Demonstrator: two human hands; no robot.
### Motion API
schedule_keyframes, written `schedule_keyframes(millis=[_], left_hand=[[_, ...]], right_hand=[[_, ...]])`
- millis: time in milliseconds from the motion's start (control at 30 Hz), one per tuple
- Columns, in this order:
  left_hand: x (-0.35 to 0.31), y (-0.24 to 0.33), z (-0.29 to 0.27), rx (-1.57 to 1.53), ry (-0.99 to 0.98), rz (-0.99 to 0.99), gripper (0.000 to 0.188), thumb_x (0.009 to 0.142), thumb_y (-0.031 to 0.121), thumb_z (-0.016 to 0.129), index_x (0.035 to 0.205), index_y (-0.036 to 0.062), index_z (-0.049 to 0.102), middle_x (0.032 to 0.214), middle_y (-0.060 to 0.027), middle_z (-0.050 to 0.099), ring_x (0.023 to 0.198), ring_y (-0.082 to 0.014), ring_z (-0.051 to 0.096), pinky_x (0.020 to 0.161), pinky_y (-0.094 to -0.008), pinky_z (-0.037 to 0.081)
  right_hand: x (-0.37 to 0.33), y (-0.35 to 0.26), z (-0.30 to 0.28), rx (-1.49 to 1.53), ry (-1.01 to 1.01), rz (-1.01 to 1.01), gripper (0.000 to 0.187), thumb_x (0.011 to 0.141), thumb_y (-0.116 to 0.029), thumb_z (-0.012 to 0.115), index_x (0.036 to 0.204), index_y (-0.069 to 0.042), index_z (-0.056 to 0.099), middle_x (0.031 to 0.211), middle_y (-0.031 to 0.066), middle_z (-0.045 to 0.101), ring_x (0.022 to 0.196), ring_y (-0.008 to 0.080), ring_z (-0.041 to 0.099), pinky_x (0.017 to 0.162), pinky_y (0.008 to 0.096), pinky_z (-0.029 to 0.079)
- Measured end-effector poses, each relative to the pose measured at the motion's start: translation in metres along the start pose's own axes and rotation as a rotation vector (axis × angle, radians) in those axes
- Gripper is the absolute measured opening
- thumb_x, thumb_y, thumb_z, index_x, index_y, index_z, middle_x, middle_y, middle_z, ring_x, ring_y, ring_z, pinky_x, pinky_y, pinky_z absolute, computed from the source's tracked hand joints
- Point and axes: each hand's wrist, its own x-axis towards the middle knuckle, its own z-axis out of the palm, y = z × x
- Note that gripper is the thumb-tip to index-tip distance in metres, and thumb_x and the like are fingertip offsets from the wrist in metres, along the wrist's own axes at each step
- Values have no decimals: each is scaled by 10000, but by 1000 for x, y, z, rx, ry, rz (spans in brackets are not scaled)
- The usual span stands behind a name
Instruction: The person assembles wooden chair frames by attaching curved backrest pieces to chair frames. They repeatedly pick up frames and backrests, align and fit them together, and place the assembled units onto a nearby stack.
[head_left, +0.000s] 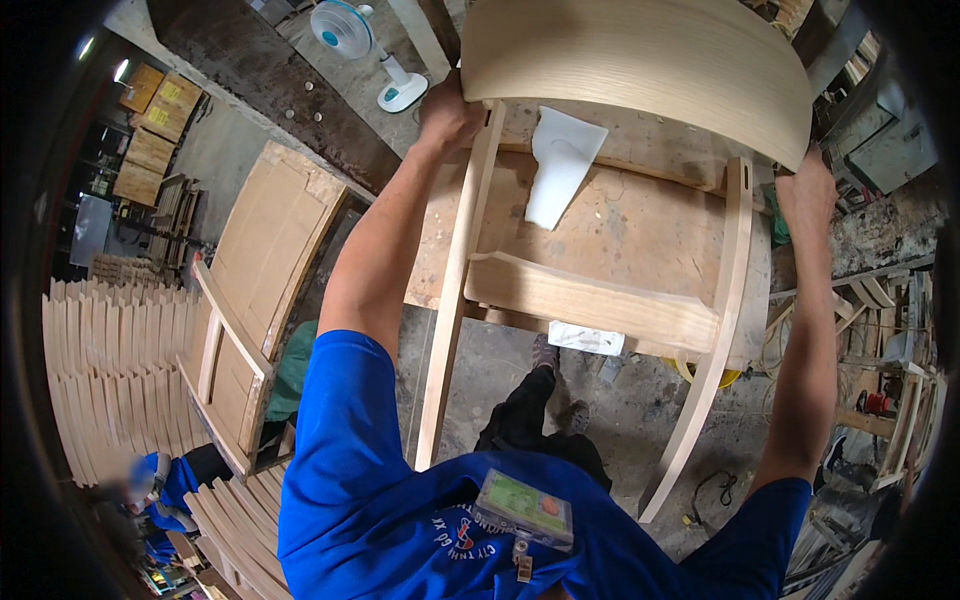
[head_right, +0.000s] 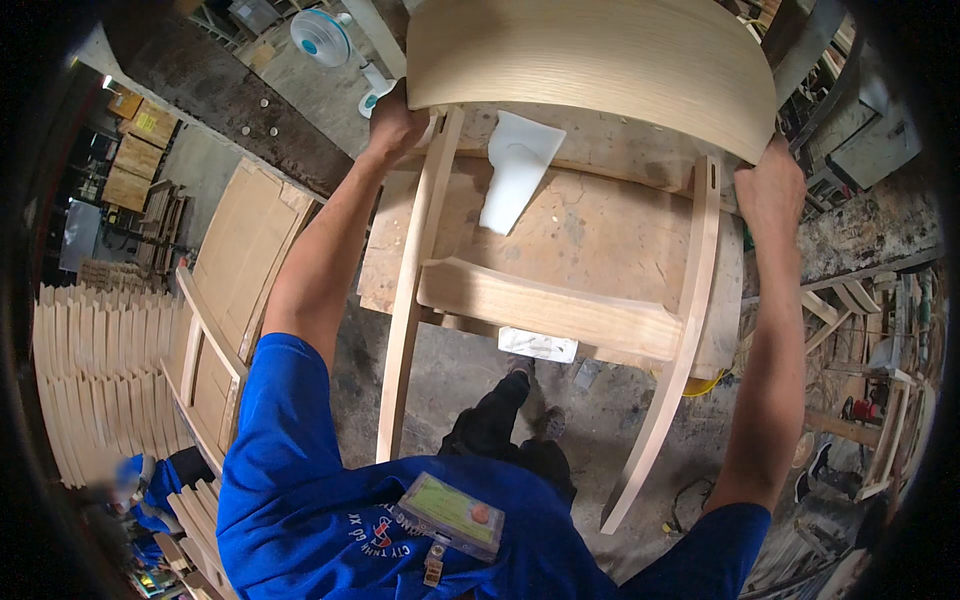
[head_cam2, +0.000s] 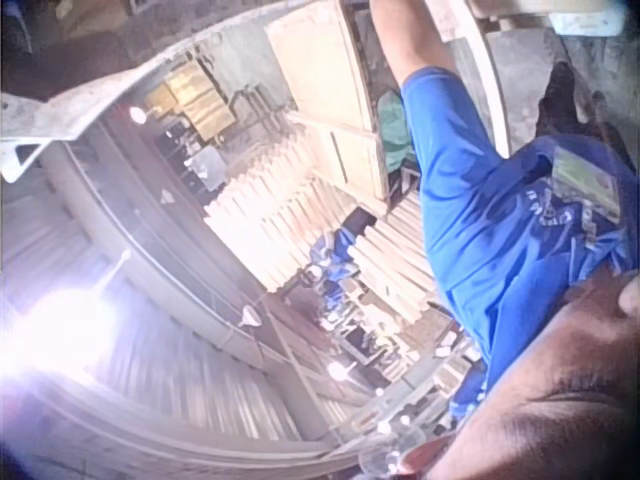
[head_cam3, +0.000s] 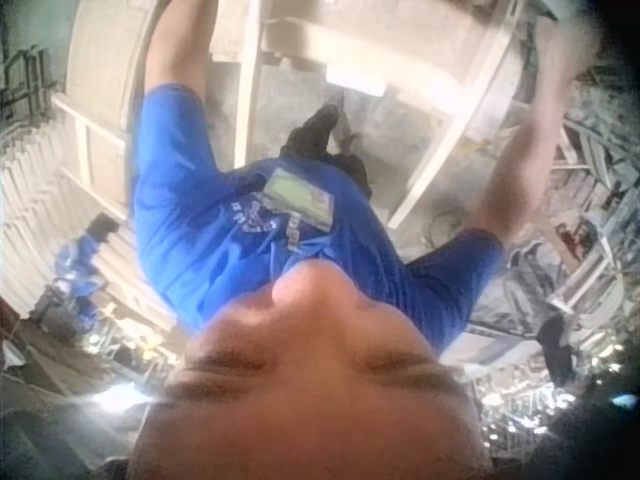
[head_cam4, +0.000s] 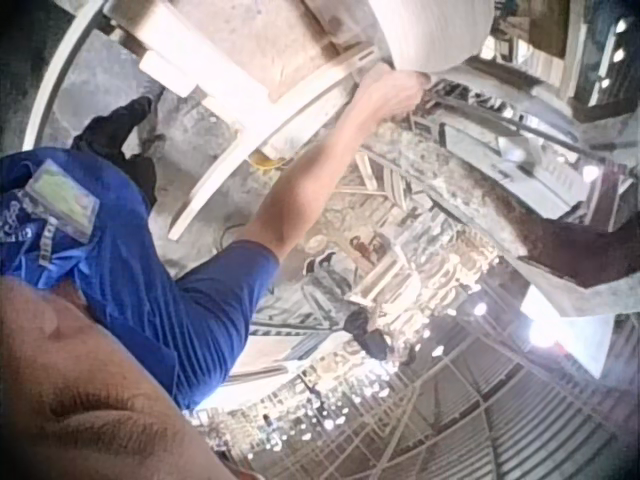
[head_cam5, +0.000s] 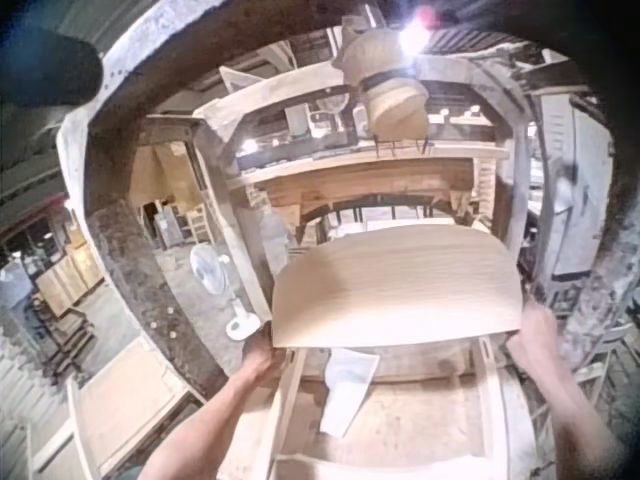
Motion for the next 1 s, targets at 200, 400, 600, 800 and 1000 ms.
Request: schedule_keyframes(millis=[200, 400, 600, 800, 1000], left_hand=[[5, 1, 4, 23, -16, -29, 488, 1010, 419, 479, 1213, 9, 647, 1126, -297, 708, 1071, -504, 662, 891, -561, 534], [-4, -4, 13, 120, -48, -44, 459, 989, 391, 500, 1208, 15, 645, 1106, -291, 715, 1045, -495, 677, 883, -557, 544], [-12, 0, 14, 101, -39, -70, 441, 916, 345, 609, 1206, 15, 642, 1084, -285, 723, 995, -495, 690, 841, -561, 557], [-19, -9, 15, 116, 6, 10, 395, 931, 317, 614, 1166, 3, 661, 1043, -294, 718, 974, -491, 691, 825, -559, 559], [-12, -10, 24, 90, 41, 58, 380, 920, 278, 624, 1173, -2, 666, 1069, -284, 716, 988, -487, 685, 832, -556, 558]], right_hand=[[4, 13, 25, -9, -1, -71, 343, 799, -71, 582, 1116, 61, 589, 1018, 379, 676, 1030, 552, 648, 915, 578, 512], [-6, 19, 39, 36, -11, -60, 369, 799, -77, 583, 1142, 59, 606, 1032, 362, 683, 1046, 542, 647, 928, 574, 510], [-3, 42, 50, -12, -74, -47, 393, 855, -180, 611, 1197, 12, 634, 1092, 349, 677, 1075, 543, 632, 916, 572, 505], [-4, 38, 55, 26, -103, -86, 376, 836, -115, 595, 1179, 33, 637, 1117, 333, 683, 1092, 525, 640, 947, 550, 511], [-7, 40, 70, 51, -129, 56, 387, 843, -188, 647, 1178, 5, 649, 1118, 319, 691, 1090, 500, 652, 941, 536, 519]])
